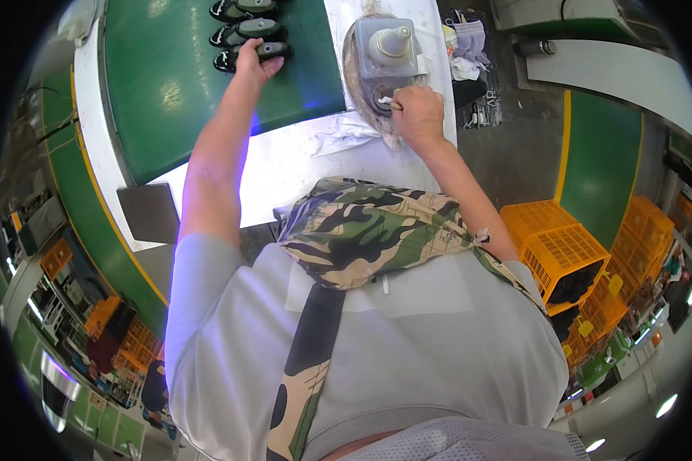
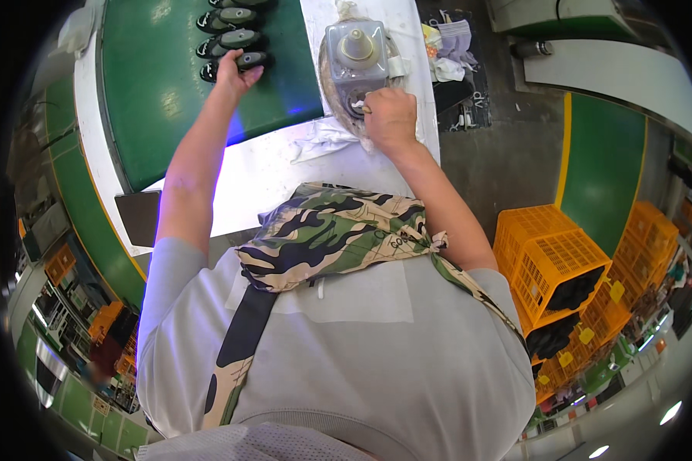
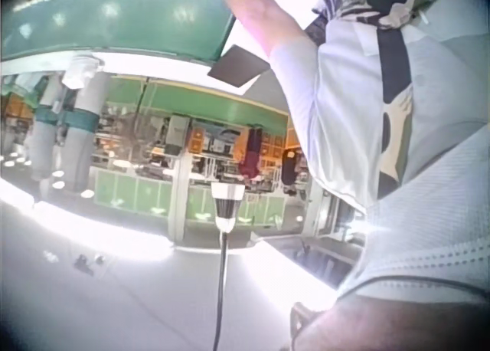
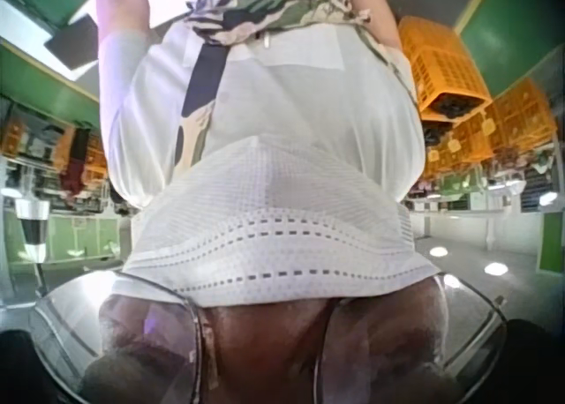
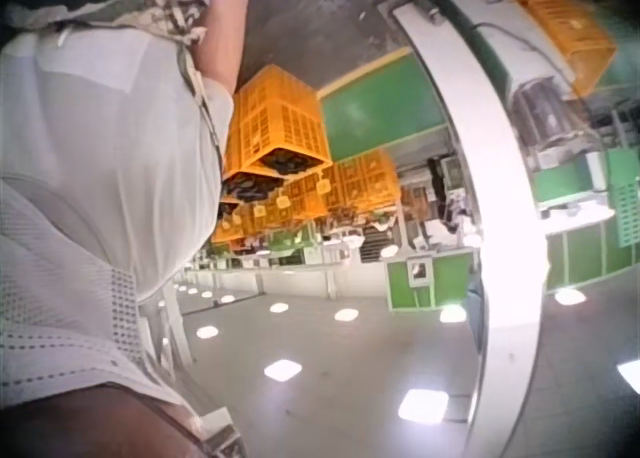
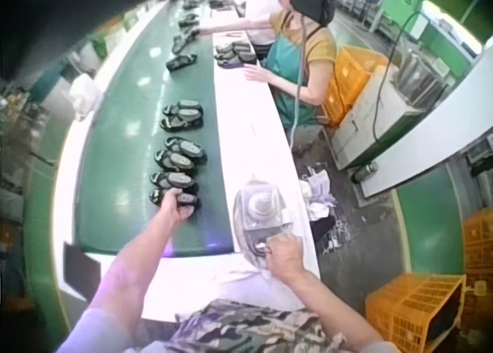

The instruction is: The person is applying glue or a similar substance to the edges of shoe components using a small brush at a factory assembly line.

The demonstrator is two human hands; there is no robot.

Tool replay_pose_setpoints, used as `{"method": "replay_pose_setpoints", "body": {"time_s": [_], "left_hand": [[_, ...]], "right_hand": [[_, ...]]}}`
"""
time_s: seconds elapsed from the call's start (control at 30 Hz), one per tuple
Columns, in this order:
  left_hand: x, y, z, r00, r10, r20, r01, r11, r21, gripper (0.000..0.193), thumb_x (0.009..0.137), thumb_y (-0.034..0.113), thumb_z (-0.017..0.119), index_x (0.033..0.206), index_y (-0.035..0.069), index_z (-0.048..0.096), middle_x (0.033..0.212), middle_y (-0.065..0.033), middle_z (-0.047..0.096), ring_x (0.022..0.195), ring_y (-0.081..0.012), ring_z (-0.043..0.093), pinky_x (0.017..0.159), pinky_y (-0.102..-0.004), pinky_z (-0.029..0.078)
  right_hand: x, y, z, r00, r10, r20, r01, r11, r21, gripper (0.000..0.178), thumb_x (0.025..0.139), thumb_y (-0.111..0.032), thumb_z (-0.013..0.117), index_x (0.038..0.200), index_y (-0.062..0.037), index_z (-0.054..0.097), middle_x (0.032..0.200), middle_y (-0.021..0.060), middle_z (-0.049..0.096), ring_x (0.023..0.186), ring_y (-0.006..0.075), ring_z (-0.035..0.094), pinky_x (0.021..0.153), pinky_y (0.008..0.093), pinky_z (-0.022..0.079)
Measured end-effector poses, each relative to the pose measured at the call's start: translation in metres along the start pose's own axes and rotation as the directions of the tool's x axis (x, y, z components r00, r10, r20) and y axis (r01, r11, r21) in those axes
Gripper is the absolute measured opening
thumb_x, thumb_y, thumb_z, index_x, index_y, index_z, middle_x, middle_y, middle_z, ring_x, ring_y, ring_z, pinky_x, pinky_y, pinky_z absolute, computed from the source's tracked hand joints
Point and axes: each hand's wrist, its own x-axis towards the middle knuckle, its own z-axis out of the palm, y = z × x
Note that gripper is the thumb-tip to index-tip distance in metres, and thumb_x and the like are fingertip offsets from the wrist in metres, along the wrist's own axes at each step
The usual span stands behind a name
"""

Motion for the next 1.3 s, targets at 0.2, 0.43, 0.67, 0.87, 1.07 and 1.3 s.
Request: {"method": "replay_pose_setpoints", "body": {"time_s": [0.2,0.43,0.67,0.87,1.07,1.3], "left_hand": [[-0.018,-0.008,-0.019,0.984,-0.099,0.145,0.104,0.994,-0.028,0.039,0.086,0.023,0.061,0.116,-0.001,0.052,0.115,-0.0235,0.059,0.101,-0.0424,0.062,0.091,-0.0563,0.051],[-0.019,-0.04,-0.049,0.97,0.053,0.235,0.007,0.969,-0.247,0.041,0.086,0.025,0.072,0.12,0.009,0.054,0.12,-0.0164,0.061,0.11,-0.0363,0.059,0.099,-0.059,0.042],[0.001,-0.043,-0.062,0.98,0.121,0.156,-0.071,0.954,-0.292,0.04,0.081,0.014,0.073,0.117,0.009,0.055,0.112,-0.013,0.063,0.105,-0.0355,0.061,0.095,-0.0585,0.045],[-0.06,-0.046,-0.077,0.867,0.346,0.359,-0.204,0.903,-0.378,0.042,0.081,0.004,0.069,0.12,0.005,0.054,0.113,-0.0123,0.063,0.103,-0.0306,0.062,0.093,-0.0502,0.05],[-0.196,-0.047,-0.088,0.482,0.785,0.388,-0.556,0.617,-0.557,0.049,0.076,-0.002,0.066,0.123,0.002,0.052,0.118,-0.0114,0.061,0.11,-0.0257,0.059,0.102,-0.0403,0.045],[-0.297,-0.049,-0.124,-0.099,0.907,0.409,-0.931,-0.229,0.284,0.051,0.072,0.006,0.08,0.116,-0.002,0.056,0.111,-0.0125,0.067,0.1,-0.0226,0.067,0.091,-0.0337,0.054]], "right_hand": [[0.0,-0.002,0.009,0.996,-0.084,0.009,0.084,0.99,-0.117,0.008,0.065,-0.007,0.066,0.071,-0.0119,0.063,0.081,0.0033,0.064,0.082,0.0264,0.058,0.07,0.0417,0.04],[0.0,-0.013,0.005,0.985,-0.173,0.006,0.173,0.978,-0.118,0.01,0.066,-0.006,0.065,0.074,-0.0116,0.064,0.084,0.0016,0.064,0.084,0.0247,0.058,0.072,0.04,0.041],[-0.005,-0.014,0.002,0.985,-0.105,0.136,0.128,0.976,-0.174,0.009,0.067,-0.01,0.07,0.076,-0.0104,0.066,0.08,0.0041,0.066,0.079,0.0254,0.061,0.07,0.0398,0.044],[-0.013,0.022,0.012,0.819,0.536,0.204,-0.573,0.772,0.274,0.022,0.067,-0.023,0.075,0.079,-0.0057,0.069,0.072,0.0122,0.068,0.067,0.0308,0.066,0.063,0.0387,0.051],[-0.026,0.03,-0.012,0.847,0.517,0.121,-0.529,0.842,0.105,0.027,0.065,-0.028,0.076,0.078,-0.0057,0.07,0.071,0.0114,0.068,0.067,0.0241,0.067,0.065,0.0359,0.051],[0.027,-0.076,-0.019,0.834,0.318,0.45,-0.546,0.365,0.754,0.014,0.078,-0.006,0.071,0.088,-0.0036,0.062,0.078,0.0018,0.062,0.069,0.0143,0.06,0.062,0.027,0.047]]}}
